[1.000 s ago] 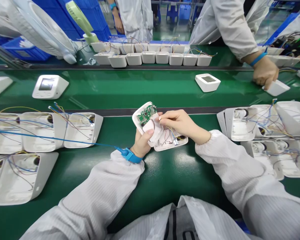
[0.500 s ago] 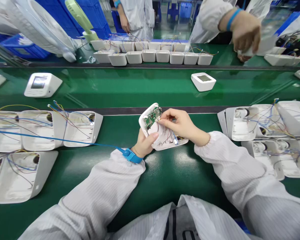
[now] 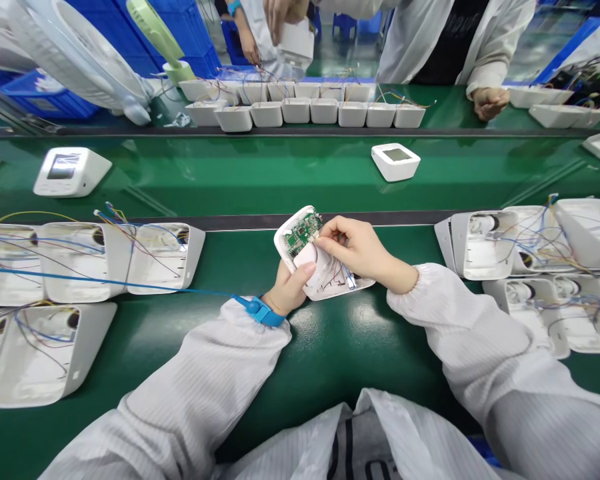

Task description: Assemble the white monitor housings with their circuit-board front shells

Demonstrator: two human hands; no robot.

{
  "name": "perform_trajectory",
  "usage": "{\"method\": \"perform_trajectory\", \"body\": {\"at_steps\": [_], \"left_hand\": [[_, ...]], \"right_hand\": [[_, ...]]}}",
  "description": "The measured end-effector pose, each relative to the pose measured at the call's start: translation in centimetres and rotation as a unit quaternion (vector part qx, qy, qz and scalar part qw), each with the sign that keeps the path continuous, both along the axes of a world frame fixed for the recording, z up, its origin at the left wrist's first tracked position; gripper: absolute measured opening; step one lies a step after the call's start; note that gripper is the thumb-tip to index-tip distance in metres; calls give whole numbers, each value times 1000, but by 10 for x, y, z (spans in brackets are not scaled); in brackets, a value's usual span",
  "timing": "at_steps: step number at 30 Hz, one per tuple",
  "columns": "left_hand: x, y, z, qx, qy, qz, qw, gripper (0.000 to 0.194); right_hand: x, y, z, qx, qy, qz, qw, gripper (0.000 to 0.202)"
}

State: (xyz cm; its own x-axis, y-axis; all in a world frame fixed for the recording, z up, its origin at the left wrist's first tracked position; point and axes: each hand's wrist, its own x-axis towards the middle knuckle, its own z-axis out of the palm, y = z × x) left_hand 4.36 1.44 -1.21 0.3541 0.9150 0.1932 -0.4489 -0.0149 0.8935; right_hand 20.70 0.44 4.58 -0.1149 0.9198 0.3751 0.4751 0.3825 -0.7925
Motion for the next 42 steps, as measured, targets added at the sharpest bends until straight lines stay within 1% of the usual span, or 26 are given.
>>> {"method": "perform_trajectory", "body": {"at_steps": [8, 15, 19, 22, 26, 29, 33, 37, 40, 42], "left_hand": [[1, 0, -2, -32, -9, -2, 999, 56], [0, 1, -7, -3, -7, -8, 1000, 55], [0, 1, -8, -3, -5, -11, 1000, 59], [1, 0, -7, -6, -11, -12, 1000, 60], [4, -2, 0, -5, -21, -20, 1000, 60], [6, -2, 3, 5, -11, -28, 1000, 59], [6, 0, 0, 14, 11, -39, 999, 57], [5, 1, -3, -10, 18, -37, 999, 61], [5, 1, -2, -32, 10, -32, 999, 61], [5, 1, -1, -31, 17, -31, 999, 60]], "right_hand": [[1, 1, -1, -8, -14, -3, 1000, 15], [0, 0, 1, -5, -20, -1, 1000, 15], [0, 0, 1, -1, -26, 4, 1000, 15], [0, 0, 1, 1, -25, 7, 1000, 15], [0, 0, 0, 1, -24, 6, 1000, 16], [0, 1, 0, 4, -20, -6, 1000, 17], [0, 0, 0, -12, 10, -34, 999, 15], [-1, -1, 0, -30, 34, -55, 997, 14], [-2, -1, -1, -22, 29, -54, 998, 14], [-2, -1, -1, -13, 22, -59, 998, 14]]}}
